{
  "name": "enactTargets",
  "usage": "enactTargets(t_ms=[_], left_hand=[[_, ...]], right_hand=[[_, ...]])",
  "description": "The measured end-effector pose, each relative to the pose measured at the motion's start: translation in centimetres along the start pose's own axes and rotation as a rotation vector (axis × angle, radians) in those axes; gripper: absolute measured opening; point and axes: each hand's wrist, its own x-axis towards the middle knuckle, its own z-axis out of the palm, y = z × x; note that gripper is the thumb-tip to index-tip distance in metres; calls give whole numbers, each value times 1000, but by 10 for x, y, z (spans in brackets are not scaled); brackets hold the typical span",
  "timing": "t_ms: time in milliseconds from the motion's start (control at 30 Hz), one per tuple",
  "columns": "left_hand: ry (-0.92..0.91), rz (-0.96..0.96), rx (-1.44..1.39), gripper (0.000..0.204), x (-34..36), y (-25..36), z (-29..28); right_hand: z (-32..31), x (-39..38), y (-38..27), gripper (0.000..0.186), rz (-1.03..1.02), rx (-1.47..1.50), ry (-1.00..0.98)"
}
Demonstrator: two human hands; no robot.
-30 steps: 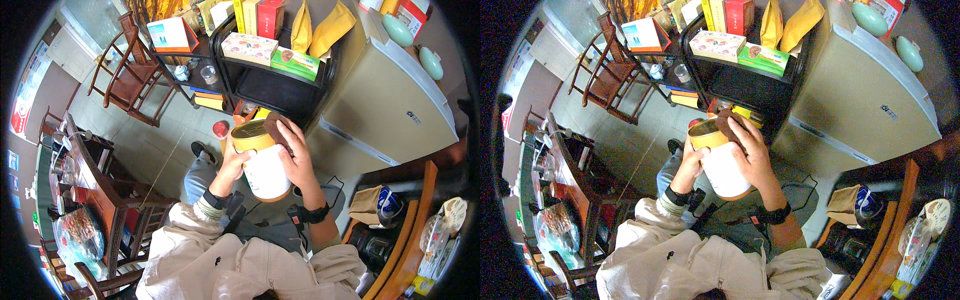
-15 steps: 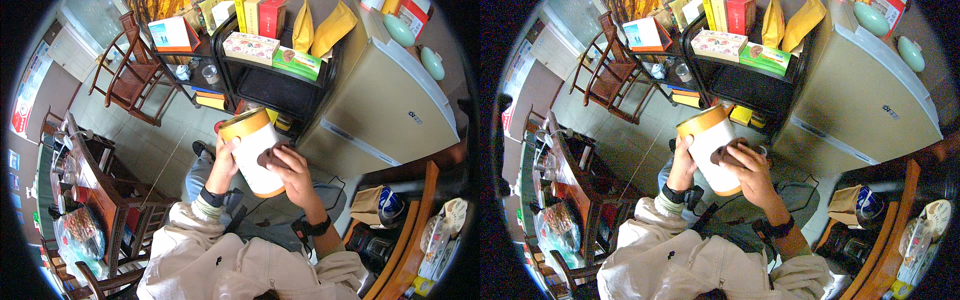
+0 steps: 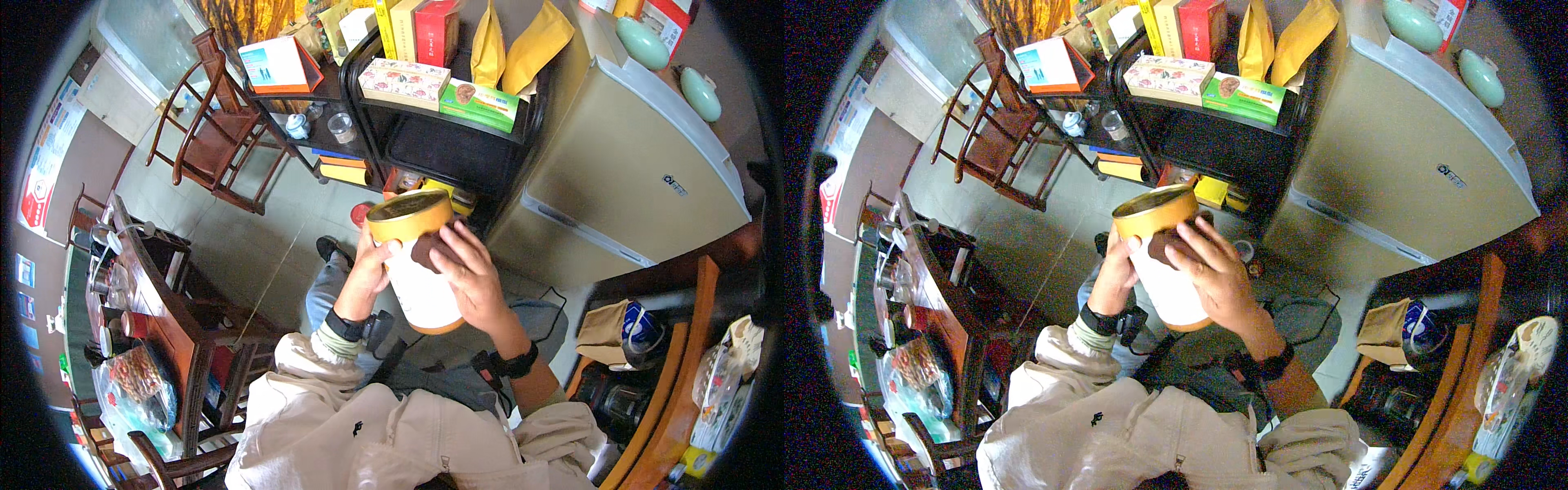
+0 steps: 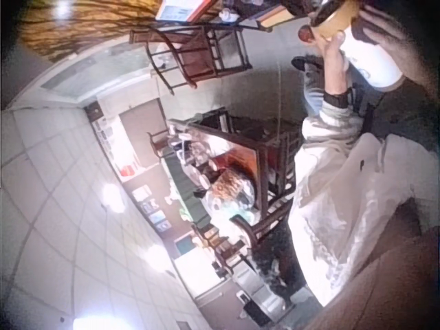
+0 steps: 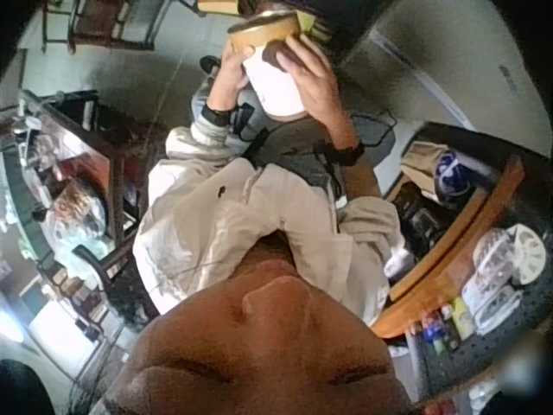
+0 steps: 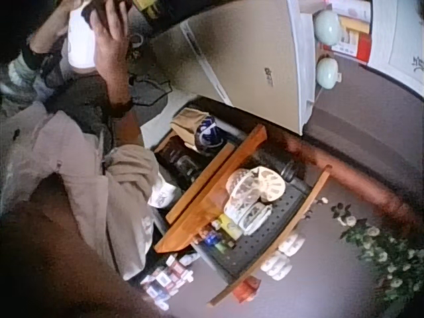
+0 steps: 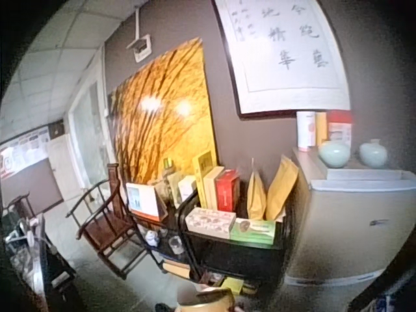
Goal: The person kneels and wipes a black plastic tray with a brown cloth, then places it on a shelf. They then wipe the lid and body of a cylindrical container and place it on the shelf, followed by wiping and placing a second cylindrical container.
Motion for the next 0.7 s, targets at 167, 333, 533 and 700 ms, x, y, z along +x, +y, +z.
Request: enactTargets(t_ms=[167, 333, 533, 700], left_hand=[[-20, -38, -22, 87, -5, -2, 8], [-37, -32, -2, 90, -8, 0, 10], [-29, -35, 0, 95, -10, 0, 13], [5, -23, -32, 94, -10, 0, 14]], right_hand=[[-2, 31, 11, 52, 31, 141, 141], [-6, 35, 13, 43, 198, 338, 163], [-2, 25, 25, 50, 409, 587, 176], [9, 11, 33, 52, 503, 825, 192]])
